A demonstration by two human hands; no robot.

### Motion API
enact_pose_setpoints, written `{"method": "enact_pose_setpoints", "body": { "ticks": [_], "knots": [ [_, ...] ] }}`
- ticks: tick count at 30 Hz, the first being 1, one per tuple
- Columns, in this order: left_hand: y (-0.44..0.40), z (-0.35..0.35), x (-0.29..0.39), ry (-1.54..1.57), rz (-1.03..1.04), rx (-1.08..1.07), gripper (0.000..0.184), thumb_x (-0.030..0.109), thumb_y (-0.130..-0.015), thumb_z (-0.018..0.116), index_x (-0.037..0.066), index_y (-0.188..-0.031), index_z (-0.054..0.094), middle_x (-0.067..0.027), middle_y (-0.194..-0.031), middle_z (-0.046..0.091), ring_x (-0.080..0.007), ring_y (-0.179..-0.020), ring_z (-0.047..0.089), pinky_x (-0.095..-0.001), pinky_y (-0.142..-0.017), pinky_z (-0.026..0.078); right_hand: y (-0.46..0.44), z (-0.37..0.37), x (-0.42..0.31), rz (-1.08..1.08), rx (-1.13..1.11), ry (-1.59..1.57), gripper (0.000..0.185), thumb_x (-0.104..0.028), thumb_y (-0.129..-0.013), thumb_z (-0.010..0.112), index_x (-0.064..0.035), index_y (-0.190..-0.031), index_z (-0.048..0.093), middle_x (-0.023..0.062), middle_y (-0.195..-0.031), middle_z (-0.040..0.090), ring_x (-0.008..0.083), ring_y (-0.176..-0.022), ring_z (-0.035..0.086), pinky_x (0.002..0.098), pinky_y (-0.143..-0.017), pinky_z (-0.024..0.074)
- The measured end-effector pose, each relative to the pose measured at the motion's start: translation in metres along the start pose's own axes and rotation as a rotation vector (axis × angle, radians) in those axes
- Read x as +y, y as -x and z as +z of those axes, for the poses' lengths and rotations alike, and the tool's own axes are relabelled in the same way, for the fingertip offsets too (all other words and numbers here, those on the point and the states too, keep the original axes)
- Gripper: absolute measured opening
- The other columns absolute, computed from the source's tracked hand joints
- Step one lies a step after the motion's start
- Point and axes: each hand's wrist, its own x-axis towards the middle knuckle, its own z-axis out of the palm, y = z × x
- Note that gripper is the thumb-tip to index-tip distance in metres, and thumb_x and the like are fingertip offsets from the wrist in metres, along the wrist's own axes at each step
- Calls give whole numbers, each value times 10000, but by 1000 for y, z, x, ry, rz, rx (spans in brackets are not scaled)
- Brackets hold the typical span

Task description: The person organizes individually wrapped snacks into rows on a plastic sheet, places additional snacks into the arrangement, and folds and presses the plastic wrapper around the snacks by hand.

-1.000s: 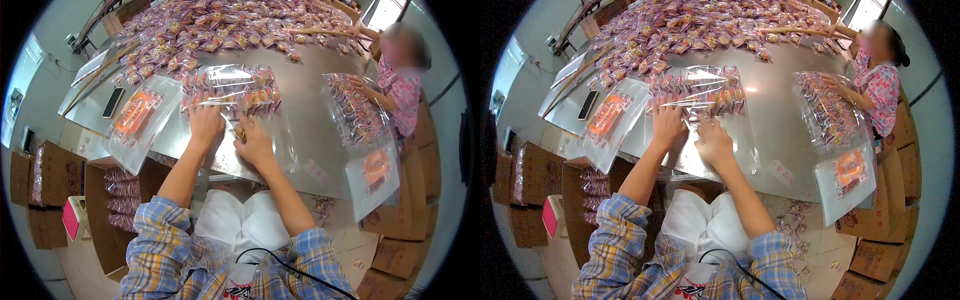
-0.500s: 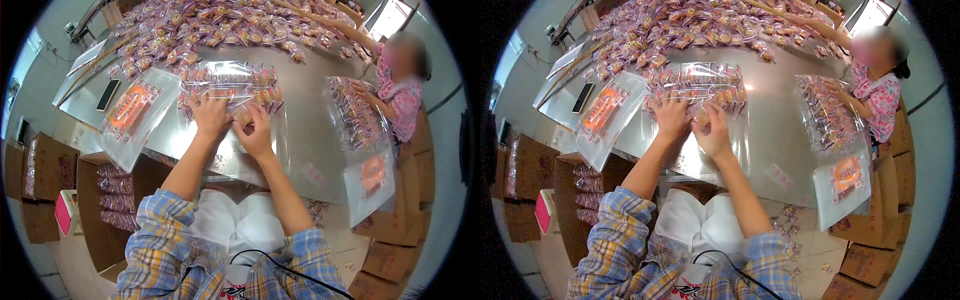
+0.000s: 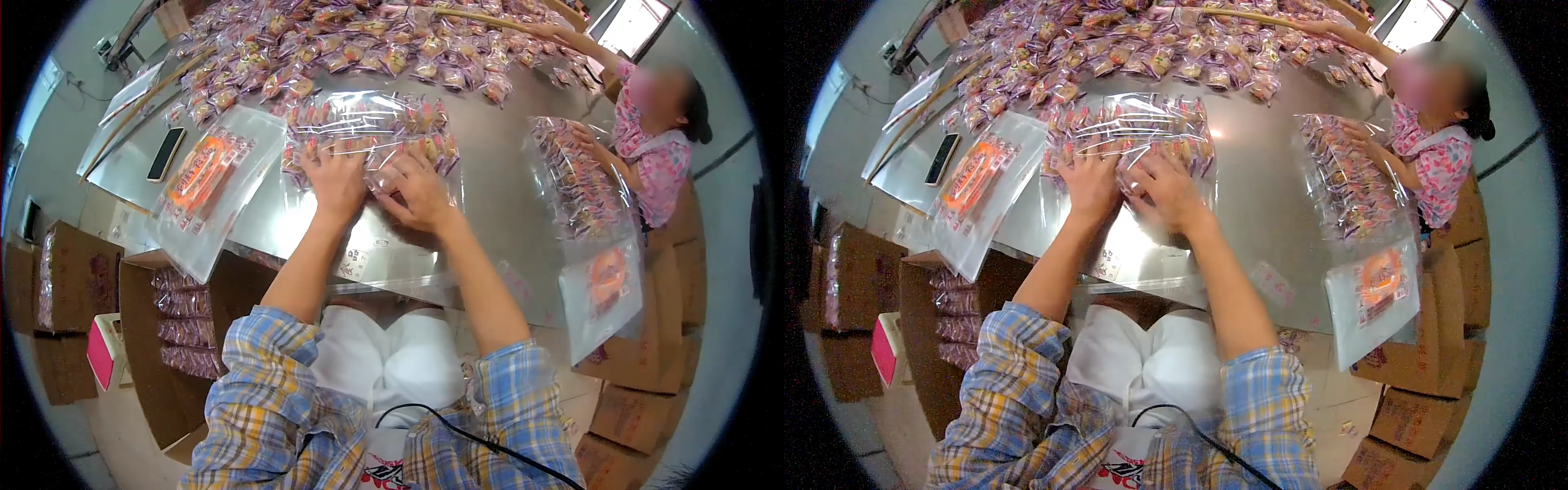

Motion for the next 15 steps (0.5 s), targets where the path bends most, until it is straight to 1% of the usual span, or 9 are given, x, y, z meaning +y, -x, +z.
{"method": "enact_pose_setpoints", "body": {
  "ticks": [1, 4, 5, 8, 9, 11, 12, 14, 15],
  "knots": [
    [0, 2, 1, -33, 7, 22, 458, 330, -862, 695, 278, -1316, 713, -90, -1240, 682, -313, -1228, 588, -647, -1100, 290, 2, 2, 5, 4, -8, -29, 468, -255, -833, 806, -184, -1285, 707, 130, -1196, 637, 392, -1233, 594, 557, -1146, 416],
    [0, -3, -1, 129, -45, -115, 540, 443, -860, 738, 322, -1381, 665, -102, -1476, 588, -364, -1317, 549, -653, -1145, 267, 9, 8, 13, 9, 30, -35, 425, -187, -837, 784, -180, -1256, 715, 119, -1147, 664, 394, -1167, 633, 541, -1131, 444],
    [0, 7, -3, 99, -51, -79, 539, 451, -842, 756, 319, -1359, 677, -97, -1450, 604, -357, -1311, 553, -645, -1139, 278, 10, 8, 17, 3, 52, -16, 412, -163, -836, 776, -178, -1244, 718, 115, -1128, 674, 394, -1140, 647, 533, -1124, 455],
    [-3, 4, -2, 55, -79, -105, 536, 454, -840, 756, 316, -1352, 685, -92, -1431, 620, -365, -1306, 553, -645, -1121, 289, 10, 8, 19, -84, 122, 127, 312, -117, -848, 774, -120, -1148, 689, 114, -1123, 656, 374, -1066, 652, 488, -987, 510],
    [-4, 2, -2, 51, -79, -113, 513, 477, -873, 734, 318, -1358, 685, -92, -1415, 631, -371, -1306, 551, -640, -1106, 299, 8, 8, 19, -88, 135, 142, 313, -110, -841, 776, -118, -1142, 689, 117, -1120, 656, 374, -1058, 651, 485, -972, 517],
    [-5, 1, -2, 80, -86, -96, 500, 498, -894, 720, 315, -1357, 689, -97, -1405, 636, -371, -1299, 552, -638, -1099, 303, 6, 8, 18, -87, 164, 172, 315, -95, -829, 779, -114, -1131, 688, 121, -1113, 658, 373, -1041, 651, 480, -941, 530],
    [-7, -1, -2, 94, -89, -87, 494, 509, -904, 714, 313, -1357, 691, -100, -1399, 639, -372, -1295, 553, -637, -1095, 305, 8, 11, 22, -62, 170, 121, 334, -95, -825, 782, -118, -1145, 690, 126, -1115, 658, 374, -1028, 651, 479, -931, 533],
    [-7, -4, -1, 62, -113, -69, 451, 545, -912, 709, 314, -1298, 731, -82, -1364, 656, -355, -1266, 568, -628, -1079, 315, 12, 18, 29, -12, 180, 16, 373, -96, -815, 790, -127, -1174, 695, 136, -1117, 657, 376, -1001, 652, 477, -909, 538],
    [-7, -3, -2, 82, -129, -52, 440, 546, -909, 712, 316, -1282, 741, -77, -1352, 662, -350, -1257, 572, -626, -1074, 318, 13, 20, 29, 29, 202, 48, 375, -107, -812, 793, -126, -1174, 695, 141, -1117, 655, 377, -1004, 648, 477, -907, 537]
  ]
}}
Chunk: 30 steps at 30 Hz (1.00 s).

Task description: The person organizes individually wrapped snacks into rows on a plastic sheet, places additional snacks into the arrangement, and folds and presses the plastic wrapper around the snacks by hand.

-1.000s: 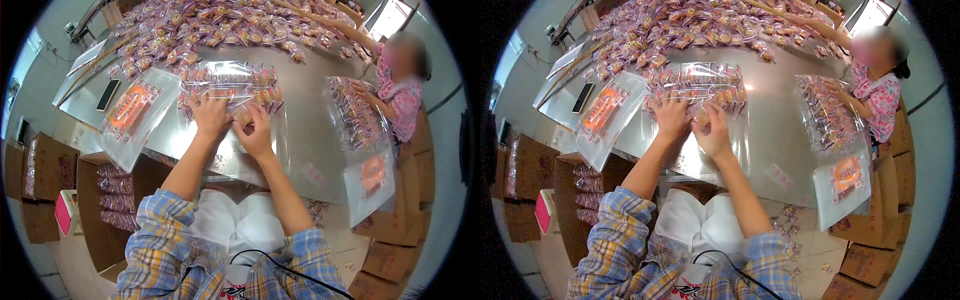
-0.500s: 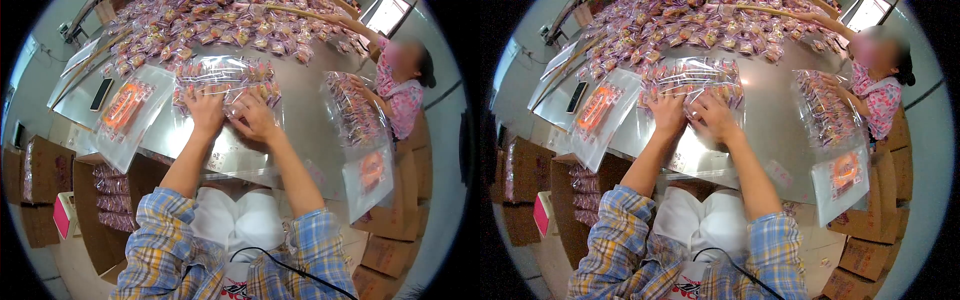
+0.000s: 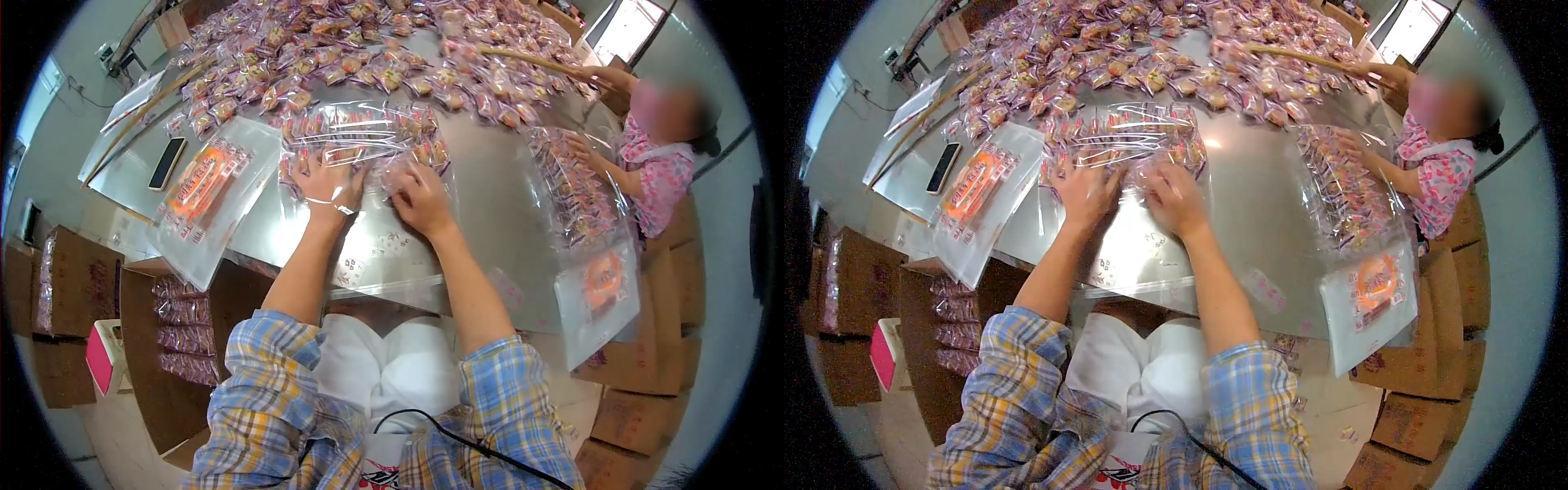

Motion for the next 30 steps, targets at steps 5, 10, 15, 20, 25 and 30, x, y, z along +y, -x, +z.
{"method": "enact_pose_setpoints", "body": {
  "ticks": [5, 10, 15, 20, 25, 30],
  "knots": [
    [0, 7, -2, 0, -32, 60, 444, 539, -870, 747, 300, -1244, 765, -60, -1287, 687, -334, -1234, 583, -626, -1063, 319, -15, -2, -18, 168, -102, 162, 358, -157, -808, 795, -118, -1148, 691, 158, -1135, 646, 386, -1044, 624, 480, -905, 533],
    [-3, 2, -3, -27, -6, 79, 444, 523, -849, 764, 276, -1218, 773, -90, -1362, 669, -329, -1195, 580, -592, -1045, 331, -36, 16, -15, 188, 16, 71, 341, -218, -812, 782, -128, -1132, 704, 198, -1270, 635, 415, -1209, 595, 533, -1118, 443],
    [-2, 3, -1, -43, -26, 88, 436, 535, -842, 769, 266, -1184, 780, -102, -1331, 679, -336, -1185, 578, -595, -1038, 332, -38, 24, -7, 265, -43, 67, 322, -215, -824, 758, -121, -1128, 706, 203, -1264, 632, 434, -1247, 555, 560, -1147, 403],
    [1, 16, -4, -12, -13, 182, 422, 511, -816, 793, 254, -1150, 776, -106, -1256, 686, -344, -1170, 573, -612, -1042, 329, -42, 32, -17, 268, 25, 226, 327, -182, -788, 742, -115, -1107, 719, 164, -1164, 635, 405, -1124, 601, 514, -962, 502],
    [-5, 12, -1, -39, -45, 138, 464, 428, -763, 817, 245, -1184, 749, -96, -1266, 659, -341, -1174, 564, -626, -1044, 329, -56, 46, -17, 262, -93, 302, 402, -175, -779, 757, -153, -1179, 727, 163, -1102, 618, 385, -1093, 602, 497, -956, 503],
    [-6, 6, 3, -103, -32, 24, 448, 448, -834, 765, 242, -1230, 730, -101, -1302, 638, -336, -1237, 551, -673, -1093, 298, -62, 54, -9, 244, -217, 355, 455, -169, -795, 742, -172, -1249, 718, 176, -1130, 614, 390, -1126, 583, 504, -980, 497]
  ]
}}
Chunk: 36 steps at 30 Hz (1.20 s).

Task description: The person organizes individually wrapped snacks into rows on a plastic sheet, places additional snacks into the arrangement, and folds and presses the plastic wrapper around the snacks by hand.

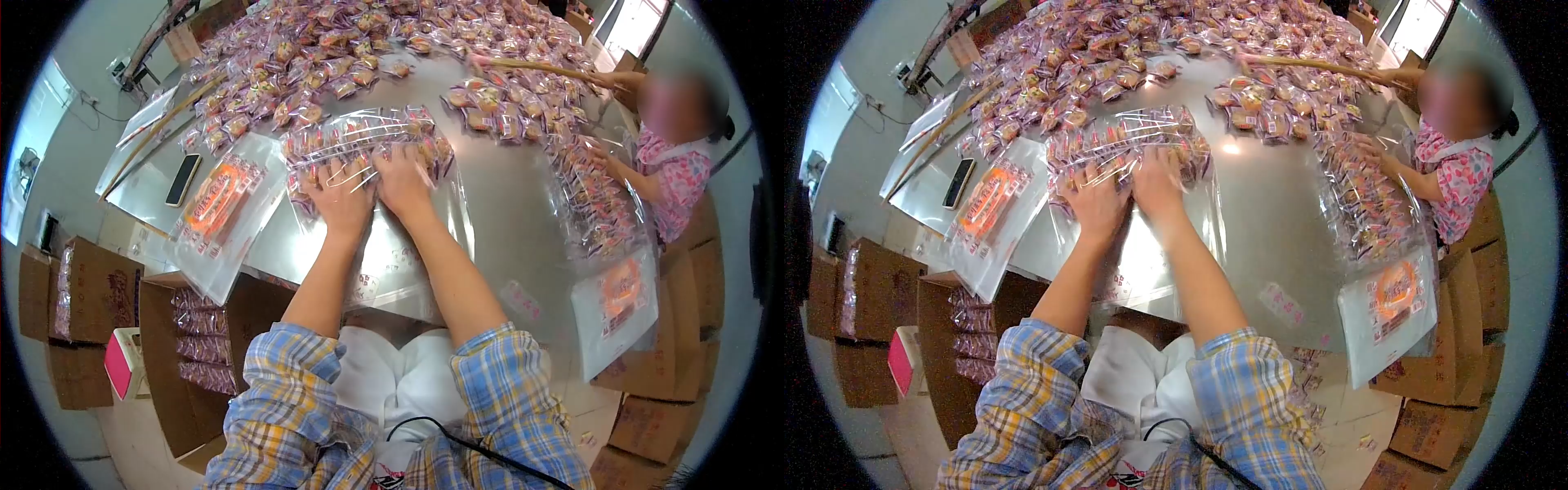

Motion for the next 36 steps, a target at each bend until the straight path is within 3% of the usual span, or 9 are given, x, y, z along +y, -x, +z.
{"method": "enact_pose_setpoints", "body": {
  "ticks": [5, 6, 9, 10, 13, 15, 23, 28, 36],
  "knots": [
    [0, 9, -7, 16, 46, -69, 567, 443, -837, 760, 235, -1357, 672, -179, -1443, 577, -360, -1401, 492, -710, -1122, 275, 3, -16, 11, -98, 76, -13, 515, -255, -801, 743, -166, -1306, 700, 235, -1281, 603, 449, -1284, 534, 539, -1110, 434],
    [-1, 8, -12, -10, 67, -154, 632, 435, -861, 739, 236, -1446, 610, -205, -1492, 534, -375, -1421, 479, -719, -1120, 281, 2, -12, 14, -60, -11, -46, 547, -297, -796, 745, -169, -1326, 694, 251, -1376, 593, 466, -1400, 467, 541, -1176, 382],
    [1, 7, -9, -164, 112, -87, 670, 411, -888, 706, 257, -1519, 543, -221, -1509, 509, -389, -1428, 468, -728, -1117, 283, -4, 10, 31, -126, -34, -101, 501, -321, -858, 688, -195, -1342, 696, 180, -1447, 566, 442, -1503, 372, 596, -1201, 334],
    [-1, 3, -6, -131, 63, -192, 704, 398, -905, 684, 276, -1569, 481, -229, -1518, 494, -393, -1428, 462, -723, -1102, 298, -5, 10, 37, -149, -47, -33, 537, -362, -832, 712, -211, -1347, 694, 165, -1417, 601, 442, -1450, 428, 541, -1168, 396],
    [1, 8, -9, -100, 91, -117, 657, 401, -902, 689, 275, -1528, 538, -205, -1483, 525, -359, -1414, 474, -694, -1090, 321, -6, 12, 41, -167, -16, -157, 550, -367, -811, 737, -236, -1344, 695, 161, -1366, 638, 420, -1344, 512, 497, -1126, 438],
    [4, 11, -15, -42, 110, -84, 636, 391, -886, 706, 270, -1497, 575, -188, -1448, 555, -337, -1397, 492, -676, -1094, 329, -2, 5, 33, -104, -26, -171, 564, -320, -773, 773, -245, -1327, 698, 140, -1267, 680, 383, -1158, 599, 489, -1059, 468],
    [13, -20, -12, 34, 143, -161, 595, 363, -884, 713, 233, -1454, 601, -189, -1391, 600, -330, -1379, 510, -652, -1083, 350, 5, -31, 5, -47, -169, 6, 512, -300, -744, 790, -231, -1241, 692, 121, -1126, 695, 342, -1169, 619, 574, -1027, 454],
    [13, -13, -16, 50, 158, -153, 572, 395, -881, 719, 225, -1417, 610, -158, -1318, 622, -321, -1336, 538, -670, -1077, 350, -19, -49, -4, -16, -376, 144, 406, -287, -776, 781, -230, -1174, 721, 103, -1162, 702, 347, -1195, 602, 533, -1033, 441],
    [6, -18, -12, 37, 115, -231, 604, 451, -867, 728, 242, -1419, 603, -131, -1335, 609, -322, -1345, 531, -685, -1097, 331, -11, -32, 9, -76, -252, 29, 428, -318, -768, 782, -212, -1179, 730, 67, -1221, 700, 373, -1266, 557, 575, -1086, 412]
  ]
}}
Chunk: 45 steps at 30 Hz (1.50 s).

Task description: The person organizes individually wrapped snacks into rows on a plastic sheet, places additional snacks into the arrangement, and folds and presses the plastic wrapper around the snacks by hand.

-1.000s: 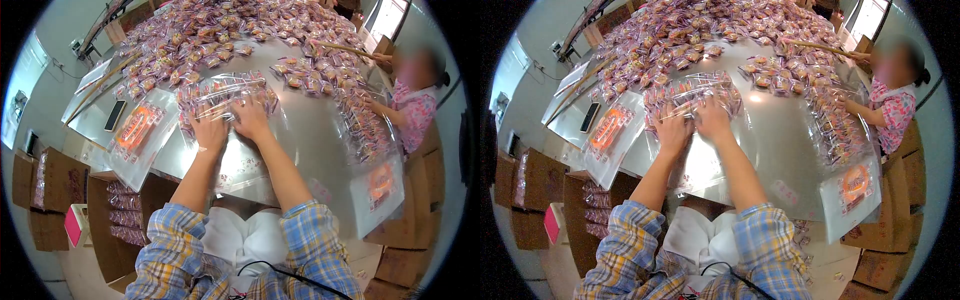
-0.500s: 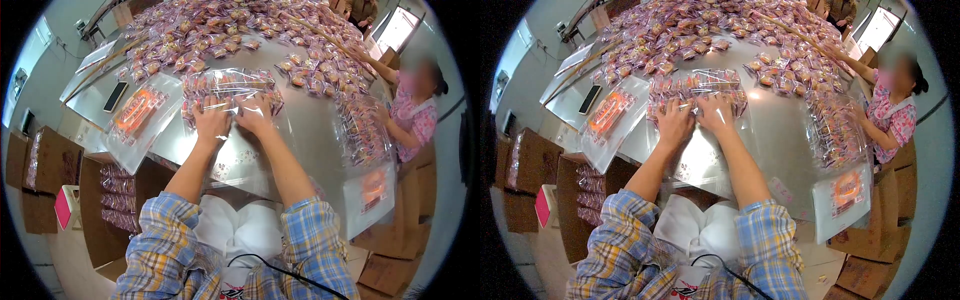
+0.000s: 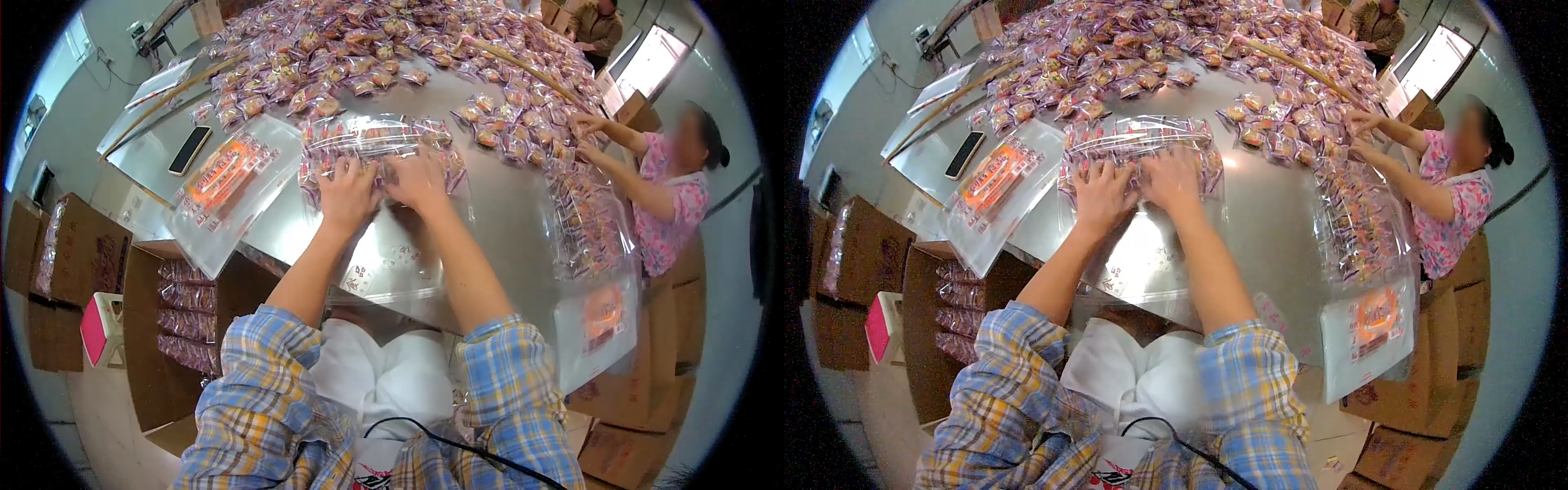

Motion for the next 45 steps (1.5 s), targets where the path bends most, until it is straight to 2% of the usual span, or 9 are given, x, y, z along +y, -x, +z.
{"method": "enact_pose_setpoints", "body": {
  "ticks": [3, 7, 17, 23, 30, 34, 37, 38, 45],
  "knots": [
    [-7, -6, 4, -20, -11, 8, 622, 467, -846, 749, 259, -1416, 614, -162, -1376, 588, -339, -1353, 524, -689, -1089, 329, 9, 19, 30, -155, 63, 85, 714, -537, -765, 791, -214, -1389, 660, 79, -1400, 647, 393, -1401, 495, 581, -1131, 385],
    [3, 15, -4, -10, 56, 148, 586, 387, -816, 773, 242, -1367, 636, -168, -1346, 590, -326, -1340, 527, -646, -1056, 368, 14, 12, 17, -133, 68, 184, 682, -596, -820, 756, -218, -1381, 667, 75, -1417, 644, 375, -1402, 501, 564, -1179, 333],
    [44, -13, -1, 57, 182, 89, 484, 337, -868, 730, 153, -1311, 660, -140, -1338, 597, -333, -1338, 527, -635, -1067, 365, 75, -27, -8, -112, -10, 67, 851, -393, -740, 805, -167, -1513, 529, 111, -1266, 679, 355, -1295, 586, 515, -1054, 449],
    [37, -13, 10, 34, 264, -64, 520, 356, -897, 671, 207, -1394, 632, -152, -1450, 545, -356, -1361, 533, -799, -1103, 262, 79, 5, 12, -159, 63, 213, 691, -438, -857, 742, -140, -1461, 587, 89, -1356, 664, 286, -1256, 597, 472, -993, 481],
    [41, -32, 29, 111, 237, -127, 846, 600, -810, 767, 373, -1561, 451, -66, -1522, 531, -317, -1471, 434, -846, -1084, 260, 79, -15, 5, -201, 228, 75, 691, -79, -789, 735, 19, -1442, 532, 229, -1332, 633, 384, -1240, 619, 467, -985, 515],
    [29, -32, 37, 201, 111, -184, 626, 493, -830, 767, 261, -1397, 637, -58, -1494, 557, -289, -1442, 476, -840, -1096, 258, 84, -33, 3, 25, -90, -21, 634, -110, -830, 724, 58, -1412, 536, 253, -1428, 564, 387, -1303, 592, 476, -1057, 495],
    [25, -35, 30, 90, 193, -237, 588, 508, -894, 679, 303, -1441, 610, -33, -1518, 556, -306, -1413, 506, -853, -1091, 232, 84, -12, 16, -112, 177, 228, 624, -154, -848, 735, 55, -1403, 542, 252, -1487, 521, 389, -1375, 545, 471, -1126, 455],
    [31, -4, 29, 137, 192, 57, 622, 481, -875, 698, 343, -1470, 583, -31, -1525, 554, -320, -1406, 512, -857, -1085, 229, 88, -4, 19, -103, 194, 100, 639, -193, -841, 756, 35, -1403, 554, 235, -1475, 544, 397, -1423, 501, 488, -1175, 409],
    [34, -6, 36, 140, 109, 57, 566, 394, -914, 672, 311, -1467, 586, -9, -1418, 648, -253, -1350, 560, -820, -1120, 242, 91, -13, 18, -53, 81, 100, 534, -231, -810, 771, -27, -1291, 663, 190, -1361, 640, 392, -1348, 554, 515, -1161, 415]
  ]
}}
